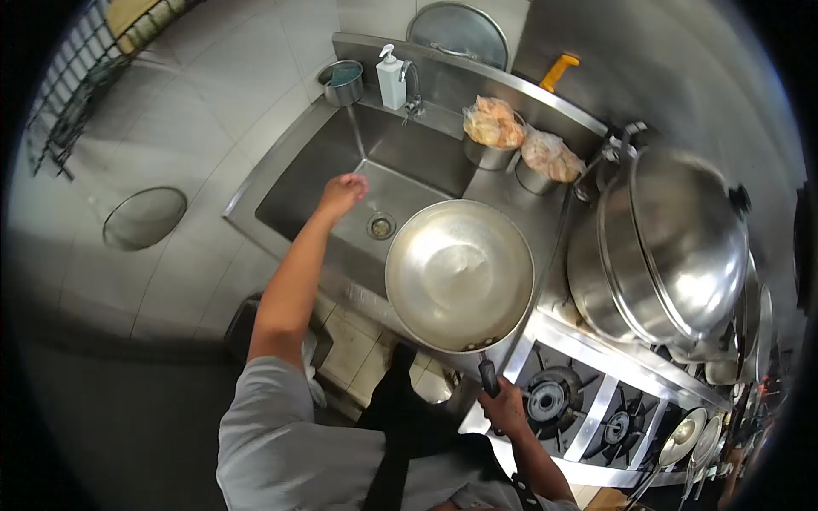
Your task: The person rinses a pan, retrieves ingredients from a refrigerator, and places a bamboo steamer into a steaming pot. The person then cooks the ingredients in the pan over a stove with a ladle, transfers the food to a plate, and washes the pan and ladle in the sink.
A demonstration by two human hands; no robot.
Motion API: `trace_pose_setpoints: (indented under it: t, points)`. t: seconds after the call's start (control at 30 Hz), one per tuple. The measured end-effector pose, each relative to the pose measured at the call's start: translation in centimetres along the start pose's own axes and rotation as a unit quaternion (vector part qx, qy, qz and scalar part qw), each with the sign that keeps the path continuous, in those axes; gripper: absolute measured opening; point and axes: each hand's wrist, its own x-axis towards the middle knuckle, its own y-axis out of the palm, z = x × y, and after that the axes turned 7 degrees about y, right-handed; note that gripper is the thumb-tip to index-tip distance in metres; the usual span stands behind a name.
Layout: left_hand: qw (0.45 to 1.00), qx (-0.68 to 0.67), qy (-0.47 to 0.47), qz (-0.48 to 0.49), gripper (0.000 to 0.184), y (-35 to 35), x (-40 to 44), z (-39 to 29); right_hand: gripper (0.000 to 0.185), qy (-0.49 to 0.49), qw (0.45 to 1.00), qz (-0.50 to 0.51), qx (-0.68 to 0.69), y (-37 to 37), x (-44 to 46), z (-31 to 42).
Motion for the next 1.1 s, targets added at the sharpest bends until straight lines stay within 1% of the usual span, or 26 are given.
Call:
trace_pose_setpoints:
  t: [0.03, 0.1, 0.13, 0.17, 0.2, 0.23, 0.3, 0.33, 0.4, 0.43, 0.47, 0.5, 0.57, 0.6, 0.63, 0.67, 0.7, 0.73, 0.8, 0.9, 0.93, 0.97, 1.03, 1.1]
  points:
    - [1.000, -0.002, 0.010, 0.012, 0.026, 0.8, 4.6, 1.8, 0.021, -0.010, 1.000, -0.005, -0.009, 0.6, 1.1, 1.1]
    - [0.997, -0.013, 0.069, 0.014, 0.037, 3.3, 14.1, 7.1, 0.022, 0.002, 0.998, -0.038, -0.048, 1.8, 2.8, 2.5]
    - [0.997, -0.028, 0.067, 0.003, 0.042, 4.5, 16.9, 7.1, 0.023, -0.015, 0.996, -0.045, -0.071, 2.2, 3.8, 2.7]
    - [0.997, -0.040, 0.065, -0.007, 0.048, 6.0, 19.3, 6.7, 0.024, 0.018, 0.997, -0.045, -0.065, 2.4, 4.2, 3.3]
    - [0.997, -0.051, 0.064, -0.017, 0.053, 7.0, 21.4, 6.3, 0.025, 0.032, 0.997, -0.044, -0.050, 2.2, 3.8, 5.5]
    - [0.998, -0.010, 0.060, -0.017, 0.056, 8.0, 24.5, 7.1, 0.025, 0.046, 0.997, -0.045, -0.033, 2.0, 3.9, 7.5]
    - [0.995, 0.075, 0.059, -0.016, 0.062, 9.9, 29.2, 7.6, 0.026, 0.065, 0.996, -0.050, -0.048, 2.1, 4.9, 8.7]
    - [0.998, 0.042, 0.038, 0.000, 0.068, 10.7, 30.6, 7.8, 0.027, 0.074, 0.994, -0.053, -0.055, 2.0, 5.4, 9.2]
    - [0.997, -0.022, 0.011, 0.080, 0.067, 10.9, 33.6, 8.3, 0.027, 0.050, 0.992, -0.071, -0.095, 2.3, 6.7, 9.9]
    - [0.992, -0.050, -0.005, 0.117, 0.066, 10.5, 33.5, 6.8, 0.028, 0.035, 0.990, -0.076, -0.115, 2.6, 7.5, 10.0]
    - [0.979, -0.117, -0.027, 0.163, 0.059, 10.0, 32.8, 5.6, 0.028, 0.053, 0.993, -0.058, -0.091, 2.9, 8.2, 9.9]
    - [0.960, -0.204, -0.015, 0.190, 0.055, 9.5, 31.4, 3.8, 0.027, 0.052, 0.994, -0.056, -0.074, 3.3, 8.8, 10.7]
    - [0.899, -0.372, 0.008, 0.233, 0.048, 8.6, 30.1, 2.2, 0.027, 0.047, 0.997, -0.049, -0.044, 3.8, 10.8, 13.1]
    - [0.917, -0.334, -0.016, 0.218, 0.047, 7.3, 30.3, 2.8, 0.027, 0.064, 0.997, -0.027, -0.016, 3.8, 11.6, 14.9]
    - [0.933, -0.295, -0.039, 0.203, 0.047, 5.5, 30.5, 3.7, 0.027, 0.049, 0.999, -0.009, 0.001, 4.1, 12.8, 15.7]
    - [0.946, -0.257, -0.060, 0.189, 0.046, 3.7, 30.7, 4.5, 0.027, 0.053, 0.999, 0.004, 0.008, 4.6, 14.2, 16.6]
    - [0.973, -0.167, -0.107, 0.115, 0.045, 1.7, 30.5, 4.9, 0.026, 0.056, 0.998, 0.014, 0.014, 5.2, 15.6, 17.5]
    - [0.985, -0.073, -0.152, 0.041, 0.043, -0.3, 30.0, 5.0, 0.026, 0.042, 0.999, 0.012, 0.018, 5.7, 16.8, 18.4]
    - [0.989, 0.007, -0.149, -0.021, 0.037, -3.2, 29.6, 4.9, 0.027, 0.013, 0.999, 0.010, 0.028, 6.8, 18.9, 19.7]
    - [0.997, -0.010, -0.068, -0.035, 0.031, -4.3, 30.8, 6.3, 0.028, -0.072, 0.997, -0.010, -0.013, 8.4, 21.8, 19.9]
    - [0.998, -0.015, 0.041, -0.039, 0.032, -3.9, 32.0, 7.6, 0.037, -0.039, 0.999, 0.037, -0.006, 8.5, 22.2, 19.8]
    - [0.996, 0.034, 0.086, -0.021, 0.032, -3.6, 33.1, 8.9, 0.036, -0.040, 0.998, 0.034, -0.036, 8.9, 22.6, 19.6]
    - [0.976, 0.127, 0.173, 0.014, 0.031, -1.7, 32.4, 6.2, 0.034, -0.040, 0.994, 0.026, -0.097, 9.3, 22.9, 19.2]
    - [0.965, 0.138, 0.217, 0.044, 0.032, 0.3, 32.3, 4.0, 0.032, -0.018, 0.998, 0.028, -0.054, 9.4, 22.8, 19.3]
